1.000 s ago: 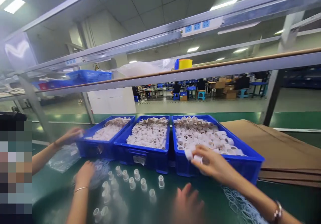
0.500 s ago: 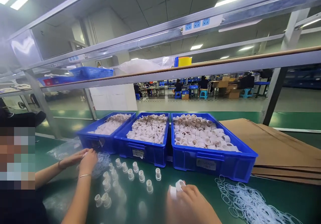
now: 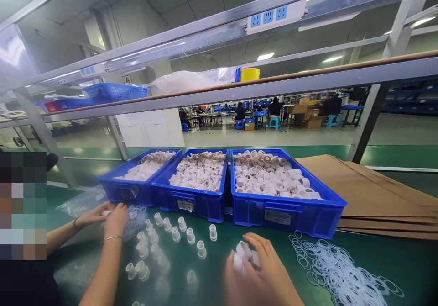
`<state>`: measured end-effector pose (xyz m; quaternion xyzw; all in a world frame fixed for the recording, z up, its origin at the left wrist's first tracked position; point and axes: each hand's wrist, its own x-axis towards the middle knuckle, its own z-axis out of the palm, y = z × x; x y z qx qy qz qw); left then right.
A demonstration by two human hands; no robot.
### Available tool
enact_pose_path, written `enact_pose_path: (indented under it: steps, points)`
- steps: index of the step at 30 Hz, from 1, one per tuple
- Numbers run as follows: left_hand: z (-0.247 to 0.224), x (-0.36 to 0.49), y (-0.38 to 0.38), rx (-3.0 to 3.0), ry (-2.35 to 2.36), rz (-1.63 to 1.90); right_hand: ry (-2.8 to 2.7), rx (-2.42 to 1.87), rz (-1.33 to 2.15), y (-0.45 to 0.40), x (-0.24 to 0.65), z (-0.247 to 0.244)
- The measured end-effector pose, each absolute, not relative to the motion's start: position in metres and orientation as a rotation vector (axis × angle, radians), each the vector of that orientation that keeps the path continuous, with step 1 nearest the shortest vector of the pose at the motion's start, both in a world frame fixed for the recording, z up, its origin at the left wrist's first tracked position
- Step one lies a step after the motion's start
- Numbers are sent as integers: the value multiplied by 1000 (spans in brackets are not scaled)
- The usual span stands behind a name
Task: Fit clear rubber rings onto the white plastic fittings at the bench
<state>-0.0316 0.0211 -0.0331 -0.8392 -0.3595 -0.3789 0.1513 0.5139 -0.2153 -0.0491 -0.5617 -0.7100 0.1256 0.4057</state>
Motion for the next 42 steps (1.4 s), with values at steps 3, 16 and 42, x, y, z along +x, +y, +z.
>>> enact_pose_path:
  steps: [3, 16, 42]
  points:
    - [-24, -24, 16, -2472, -1170, -1211, -1903, -1450, 487, -215, 520, -25]
    - [10, 13, -47, -2226, -1598, -3365, -1834, -1174, 861, -156, 493, 22]
    - [44, 26, -56, -1298, -1310, -4036, -2143, -1482, 576, -142, 529, -64]
